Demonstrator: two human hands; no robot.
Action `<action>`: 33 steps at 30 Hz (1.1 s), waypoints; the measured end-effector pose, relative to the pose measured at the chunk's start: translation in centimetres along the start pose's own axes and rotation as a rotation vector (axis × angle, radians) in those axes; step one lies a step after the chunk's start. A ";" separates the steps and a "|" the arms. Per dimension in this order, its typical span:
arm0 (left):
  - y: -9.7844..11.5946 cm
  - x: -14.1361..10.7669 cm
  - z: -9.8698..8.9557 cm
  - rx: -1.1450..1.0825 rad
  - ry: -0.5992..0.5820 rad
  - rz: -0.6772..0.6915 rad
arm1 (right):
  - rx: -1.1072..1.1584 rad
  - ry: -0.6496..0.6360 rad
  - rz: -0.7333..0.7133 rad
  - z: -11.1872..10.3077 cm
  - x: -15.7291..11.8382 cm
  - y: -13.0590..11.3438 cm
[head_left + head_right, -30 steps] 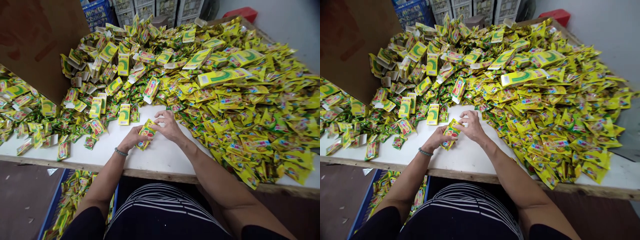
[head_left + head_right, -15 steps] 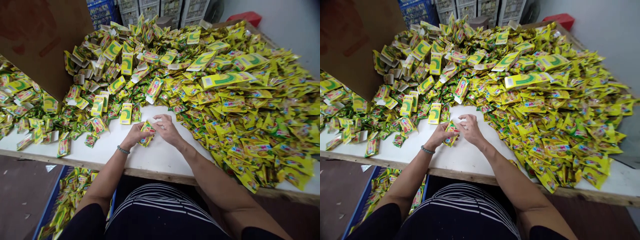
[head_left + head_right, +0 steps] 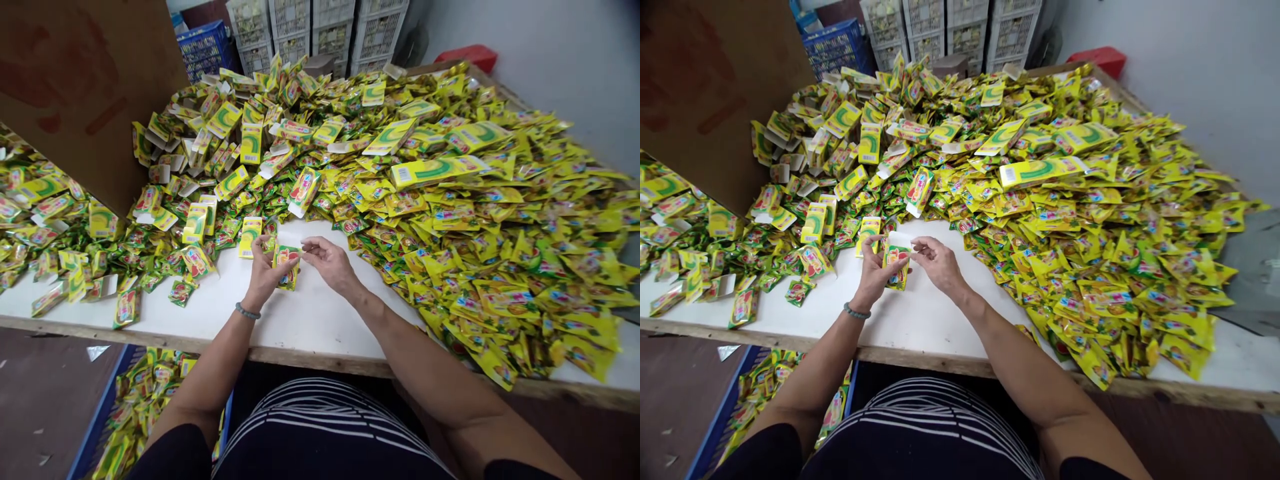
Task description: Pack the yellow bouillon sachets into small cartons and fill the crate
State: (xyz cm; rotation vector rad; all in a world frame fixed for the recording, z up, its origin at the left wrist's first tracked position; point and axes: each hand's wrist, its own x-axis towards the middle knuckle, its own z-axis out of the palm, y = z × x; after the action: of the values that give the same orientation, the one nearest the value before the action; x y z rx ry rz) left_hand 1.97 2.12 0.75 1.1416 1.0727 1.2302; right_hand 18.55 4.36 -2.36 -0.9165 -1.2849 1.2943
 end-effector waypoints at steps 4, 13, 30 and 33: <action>0.1 -0.1 -0.3 0.052 -0.075 -0.075 | -0.057 -0.086 0.009 0.3 -0.6 -0.3; 0.1 -0.1 -0.5 0.066 -0.203 -0.163 | -0.147 -0.037 -0.019 -0.9 -0.1 0.4; -0.5 0.4 -0.8 0.021 0.027 -0.079 | -0.031 -0.055 0.092 -0.5 -0.3 -0.4; -0.3 0.3 -0.9 0.037 -0.006 -0.084 | 0.030 -0.099 0.153 -1.1 -0.2 -0.3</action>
State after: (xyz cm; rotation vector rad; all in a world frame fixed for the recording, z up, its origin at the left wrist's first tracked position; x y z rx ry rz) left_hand 1.18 2.46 0.32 1.1165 1.1321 1.1445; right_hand 19.72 4.34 -2.28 -0.9541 -1.2879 1.4909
